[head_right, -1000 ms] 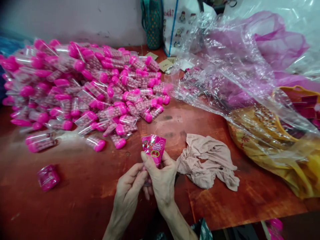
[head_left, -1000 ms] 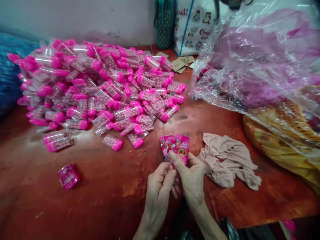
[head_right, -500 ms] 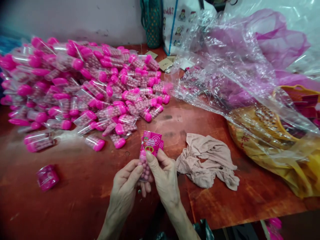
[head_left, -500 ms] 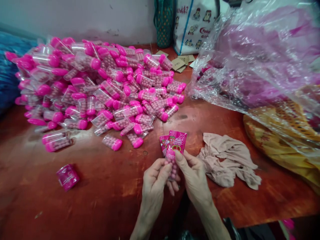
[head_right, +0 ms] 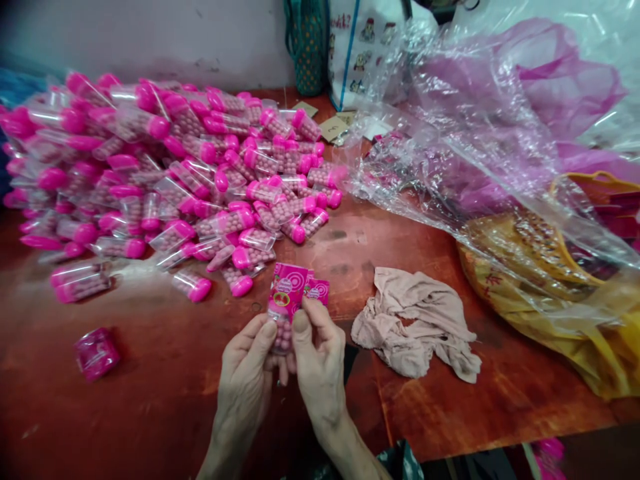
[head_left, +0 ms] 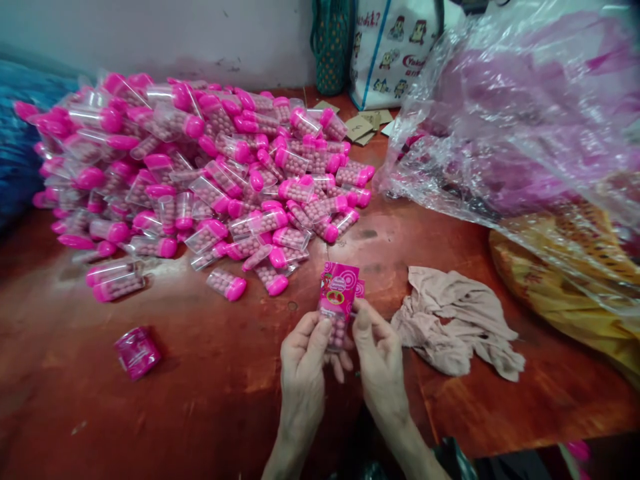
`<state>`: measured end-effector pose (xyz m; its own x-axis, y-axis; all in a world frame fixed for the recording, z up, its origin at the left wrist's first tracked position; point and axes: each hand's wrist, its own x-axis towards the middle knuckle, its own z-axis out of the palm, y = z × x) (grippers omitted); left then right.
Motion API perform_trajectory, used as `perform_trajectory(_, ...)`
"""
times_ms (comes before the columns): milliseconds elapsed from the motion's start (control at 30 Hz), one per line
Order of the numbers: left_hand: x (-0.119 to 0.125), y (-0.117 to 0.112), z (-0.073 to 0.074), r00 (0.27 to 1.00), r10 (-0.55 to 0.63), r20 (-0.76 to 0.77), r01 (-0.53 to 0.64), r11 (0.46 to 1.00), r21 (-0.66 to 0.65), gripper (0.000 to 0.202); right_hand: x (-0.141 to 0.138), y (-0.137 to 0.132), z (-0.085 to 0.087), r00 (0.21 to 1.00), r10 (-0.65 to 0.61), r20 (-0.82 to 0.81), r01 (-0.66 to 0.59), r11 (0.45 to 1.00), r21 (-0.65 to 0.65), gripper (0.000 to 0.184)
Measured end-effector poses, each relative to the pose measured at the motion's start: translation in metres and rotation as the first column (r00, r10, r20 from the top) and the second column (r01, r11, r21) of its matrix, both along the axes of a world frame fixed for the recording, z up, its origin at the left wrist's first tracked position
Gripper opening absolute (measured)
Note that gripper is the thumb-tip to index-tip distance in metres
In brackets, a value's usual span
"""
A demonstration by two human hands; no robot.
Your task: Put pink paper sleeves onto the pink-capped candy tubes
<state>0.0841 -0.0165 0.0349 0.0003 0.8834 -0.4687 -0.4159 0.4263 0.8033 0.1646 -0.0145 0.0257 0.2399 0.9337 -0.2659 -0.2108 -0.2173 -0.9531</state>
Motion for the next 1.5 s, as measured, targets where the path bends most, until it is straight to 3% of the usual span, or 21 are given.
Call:
perform_trajectory(167,0.002,0.000,-0.005,0.997,-0.078,-0.019,0.078,0.997,-0.006,0.014,0.009,0.011,-0.001,0.992,0.076,-0.098,-0.087,0.991,-0.104,0.024)
perform_trajectory(300,0.003,0.000,-0.006,0.999,-0.044,0.018,0.044,0.999,-0.015,0.013,0.009,0.011,-0.001,0.983,0.113,-0.142,-0.133,0.981,-0.138,0.024)
perform_trajectory(567,0.001,0.005,0.001,0.999,0.039,0.009,-0.039,0.999,-0.023,0.014,0.013,0.010,0.005,0.976,0.220,0.002,-0.219,0.972,-0.086,0.025)
perform_trajectory(667,-0.008,0.004,-0.004,0.990,0.045,-0.137,-0.043,0.999,0.023,0.017,0.016,0.010,0.010,0.964,0.266,-0.030,-0.267,0.962,-0.050,0.024)
perform_trajectory(767,-0.019,0.006,-0.009,0.940,0.139,-0.311,-0.102,0.986,0.133,0.020,0.020,0.009,0.017,0.933,0.350,-0.080,-0.352,0.936,-0.013,0.022)
perform_trajectory(833,-0.023,0.009,-0.008,0.957,0.133,-0.259,-0.100,0.986,0.136,0.020,0.021,0.007,0.021,0.897,0.424,-0.123,-0.428,0.904,-0.002,0.022)
perform_trajectory(933,-0.022,0.015,-0.001,0.994,0.104,-0.040,-0.104,0.995,0.008,0.019,0.017,0.004,0.021,0.869,0.449,-0.207,-0.459,0.888,-0.003,0.024)
perform_trajectory(1067,-0.019,0.021,0.007,0.974,0.204,0.095,-0.195,0.976,-0.092,0.024,0.008,-0.001,0.017,0.856,0.453,-0.251,-0.475,0.880,-0.031,0.028)
perform_trajectory(1267,-0.022,0.022,0.010,0.980,0.148,0.132,-0.129,0.981,-0.143,0.034,-0.003,-0.009,0.018,0.886,0.463,0.008,-0.460,0.882,-0.106,0.025)
perform_trajectory(1500,-0.019,0.014,0.007,0.982,0.113,0.151,-0.090,0.985,-0.149,0.027,-0.001,-0.013,0.022,0.880,0.451,0.147,-0.435,0.891,-0.133,0.025)
